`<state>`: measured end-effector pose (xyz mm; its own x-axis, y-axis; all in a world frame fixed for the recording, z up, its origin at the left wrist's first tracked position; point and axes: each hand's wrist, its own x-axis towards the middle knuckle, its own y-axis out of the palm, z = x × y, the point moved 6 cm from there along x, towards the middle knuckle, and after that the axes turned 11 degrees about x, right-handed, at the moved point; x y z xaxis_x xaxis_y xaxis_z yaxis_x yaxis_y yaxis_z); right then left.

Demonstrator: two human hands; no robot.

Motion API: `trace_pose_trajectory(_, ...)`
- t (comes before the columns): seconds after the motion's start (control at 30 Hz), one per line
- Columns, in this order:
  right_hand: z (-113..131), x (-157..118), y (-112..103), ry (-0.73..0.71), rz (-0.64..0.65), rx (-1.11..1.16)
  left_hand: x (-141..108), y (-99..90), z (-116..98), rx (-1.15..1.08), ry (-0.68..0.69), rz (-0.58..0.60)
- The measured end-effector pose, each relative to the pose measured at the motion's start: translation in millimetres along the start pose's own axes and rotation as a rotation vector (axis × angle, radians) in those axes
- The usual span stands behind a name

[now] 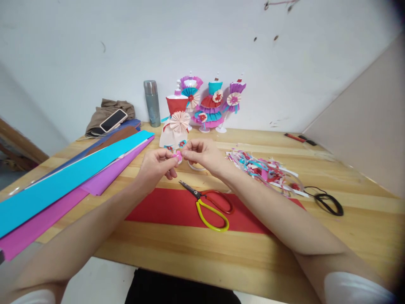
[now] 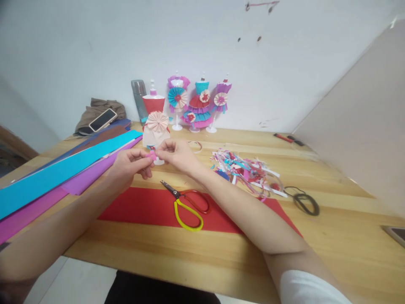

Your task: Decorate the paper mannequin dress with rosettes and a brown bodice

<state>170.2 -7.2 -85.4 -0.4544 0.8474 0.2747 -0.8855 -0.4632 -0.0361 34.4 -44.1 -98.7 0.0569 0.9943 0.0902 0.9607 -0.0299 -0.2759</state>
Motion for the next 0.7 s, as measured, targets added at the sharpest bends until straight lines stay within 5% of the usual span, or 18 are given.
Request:
trace_pose_trajectory(0.23,26.0,-1.0,-14.7,-0.267,-0.122,-0.239,-0.4,-13.9,-3.3,-0.009,0.035,-0.012)
trace_pose_trajectory(0.43,39.9,19.7,-38.9,-0.384,-0.324,-0.189,22.0,-71.8,-47.4,0.092,0.301,-0.464)
trace_pose_trajectory(0.5,35.4,30.1,-39.8,-0.39,-0.354,-0.171,36.5,-85.5,-61.0,0.109,0.367,-0.521)
trace_pose_trajectory(0.57,29.5,37.6,-38.9,-0.407,-0.396,-0.183,55.7,-89.3,-65.8,0.123,0.374,-0.451)
trace_pose_trajectory(0.7,19.5,43.6,-37.9,-0.426,-0.491,-0.199,93.4,-72.5,-55.2,0.109,0.357,-0.112)
